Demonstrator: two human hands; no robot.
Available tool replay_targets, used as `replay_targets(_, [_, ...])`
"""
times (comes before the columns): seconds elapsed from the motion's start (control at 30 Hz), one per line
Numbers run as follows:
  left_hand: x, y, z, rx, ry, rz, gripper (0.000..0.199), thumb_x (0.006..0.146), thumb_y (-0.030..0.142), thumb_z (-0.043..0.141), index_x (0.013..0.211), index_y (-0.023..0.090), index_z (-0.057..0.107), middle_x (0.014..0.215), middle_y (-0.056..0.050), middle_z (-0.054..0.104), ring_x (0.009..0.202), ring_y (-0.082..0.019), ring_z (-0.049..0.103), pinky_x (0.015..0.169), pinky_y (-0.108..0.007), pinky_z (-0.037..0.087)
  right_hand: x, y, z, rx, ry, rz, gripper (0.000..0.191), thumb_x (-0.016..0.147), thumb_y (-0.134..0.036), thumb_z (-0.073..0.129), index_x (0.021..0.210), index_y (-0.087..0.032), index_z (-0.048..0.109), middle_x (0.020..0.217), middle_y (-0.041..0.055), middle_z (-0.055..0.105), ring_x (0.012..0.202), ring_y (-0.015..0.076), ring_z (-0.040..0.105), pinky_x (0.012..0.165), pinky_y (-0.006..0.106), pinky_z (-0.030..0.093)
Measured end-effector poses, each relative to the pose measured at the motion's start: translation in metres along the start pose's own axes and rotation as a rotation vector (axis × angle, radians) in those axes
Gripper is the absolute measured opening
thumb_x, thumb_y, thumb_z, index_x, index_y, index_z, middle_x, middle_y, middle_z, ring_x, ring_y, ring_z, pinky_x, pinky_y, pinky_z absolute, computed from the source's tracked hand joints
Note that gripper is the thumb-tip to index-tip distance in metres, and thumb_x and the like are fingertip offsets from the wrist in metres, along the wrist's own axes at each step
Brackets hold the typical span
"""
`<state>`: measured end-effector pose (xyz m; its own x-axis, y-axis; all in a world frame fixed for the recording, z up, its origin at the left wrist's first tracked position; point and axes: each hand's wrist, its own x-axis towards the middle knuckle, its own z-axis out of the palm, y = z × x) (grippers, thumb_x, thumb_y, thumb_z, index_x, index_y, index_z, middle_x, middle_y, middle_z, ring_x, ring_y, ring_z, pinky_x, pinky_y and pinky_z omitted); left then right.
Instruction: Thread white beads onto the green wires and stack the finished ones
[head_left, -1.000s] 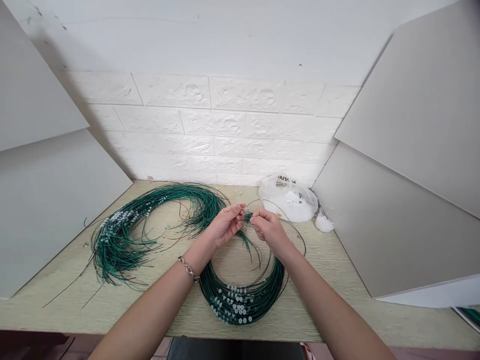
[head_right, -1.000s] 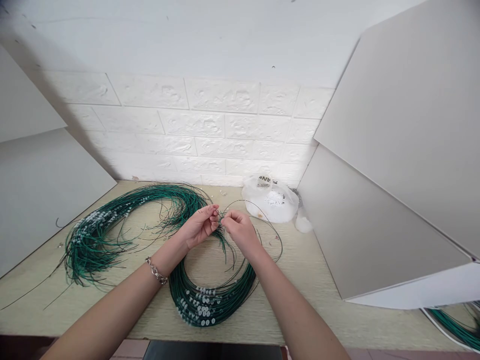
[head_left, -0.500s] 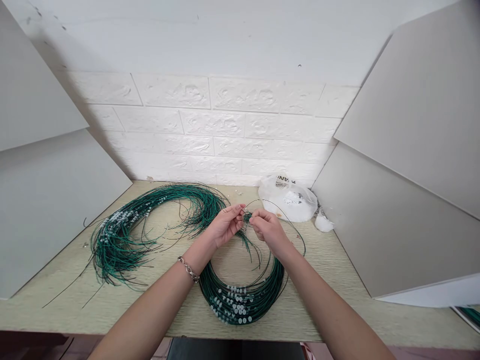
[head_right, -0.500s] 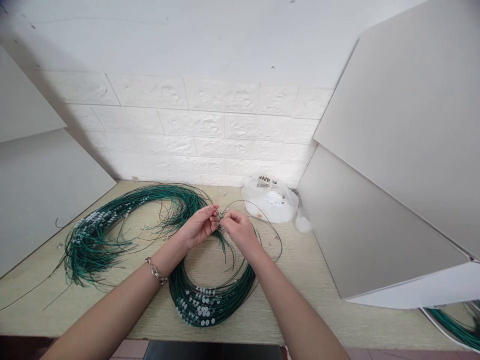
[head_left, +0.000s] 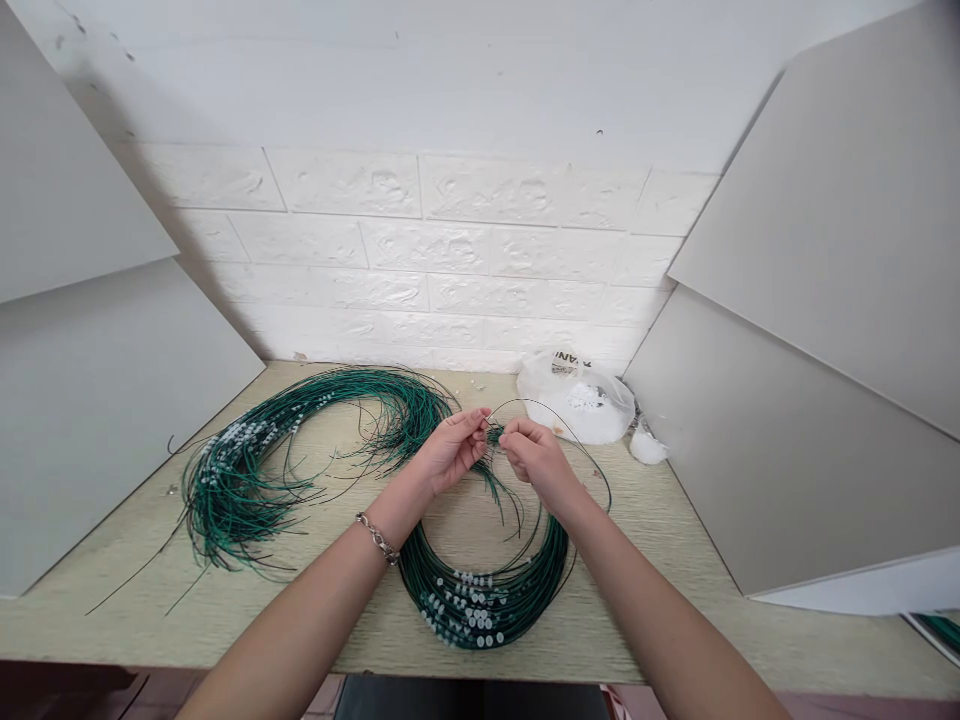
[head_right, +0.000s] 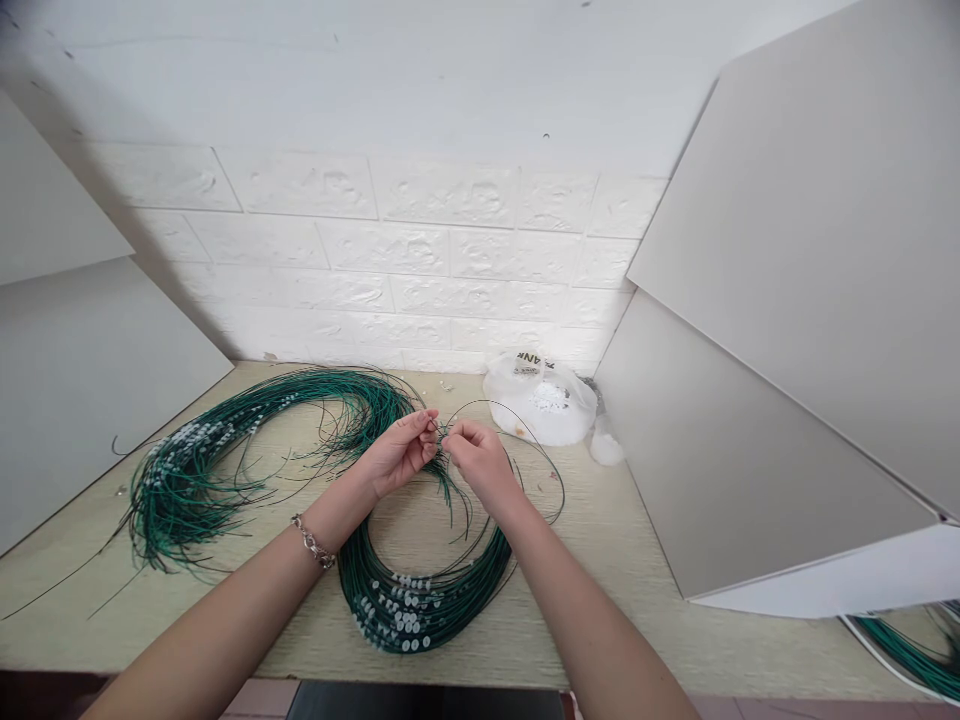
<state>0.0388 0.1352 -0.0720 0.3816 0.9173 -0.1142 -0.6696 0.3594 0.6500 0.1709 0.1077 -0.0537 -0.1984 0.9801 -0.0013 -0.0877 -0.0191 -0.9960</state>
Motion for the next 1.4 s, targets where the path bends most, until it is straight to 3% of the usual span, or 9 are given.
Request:
replay_targets(0.43, [0.0018, -0.0004, -0.0033, 0.034, -0.010, 0.008, 0.013, 0.065, 0.014, 0.063, 0.077, 0.009, 0.060, 0.059, 0.000, 0.053, 0.049, -0.003, 0.049, 0.046, -0.012, 0.043, 0.0024, 0.0041, -0.0003, -0.039, 0.010, -0.009, 0.013, 0.063, -0.021, 0.046, 0.054, -0.017, 0.037, 0.041, -0.0090, 0.025, 0.036, 0.0038, 0.017, 0.036, 0.019, 0.015])
replay_targets(0.7, [0.0027, -0.0006, -0.0039, 0.065, 0.018, 0.011, 0.011, 0.064, 0.013, 0.064, 0.074, 0.009, 0.060, 0.059, 0.000, 0.053, 0.048, -0.003, 0.049, 0.045, -0.012, 0.043, 0.0034, 0.0048, -0.0013, -0.072, 0.087, -0.058, 0.012, 0.064, -0.022, 0.046, 0.056, -0.018, 0.037, 0.043, -0.0083, 0.026, 0.037, 0.0042, 0.016, 0.036, 0.019, 0.015])
replay_targets(0.9, [0.0015, -0.0015, -0.0035, 0.066, -0.031, 0.002, 0.013, 0.063, 0.013, 0.065, 0.074, 0.009, 0.059, 0.062, 0.000, 0.055, 0.050, -0.003, 0.050, 0.046, -0.013, 0.044, 0.0021, 0.0049, -0.0025, -0.109, 0.182, -0.113, 0.015, 0.066, -0.024, 0.045, 0.056, -0.018, 0.035, 0.045, -0.0076, 0.025, 0.039, 0.0048, 0.017, 0.038, 0.020, 0.016])
replay_targets(1.4, [-0.0002, -0.0022, -0.0013, 0.062, -0.050, -0.051, 0.012, 0.064, 0.011, 0.064, 0.074, 0.008, 0.060, 0.063, -0.001, 0.057, 0.050, -0.003, 0.051, 0.048, -0.012, 0.044, 0.0044, 0.0084, 0.0003, -0.188, 0.111, -0.111, 0.011, 0.063, -0.021, 0.045, 0.054, -0.018, 0.039, 0.042, -0.0070, 0.031, 0.039, 0.0058, 0.024, 0.039, 0.020, 0.020])
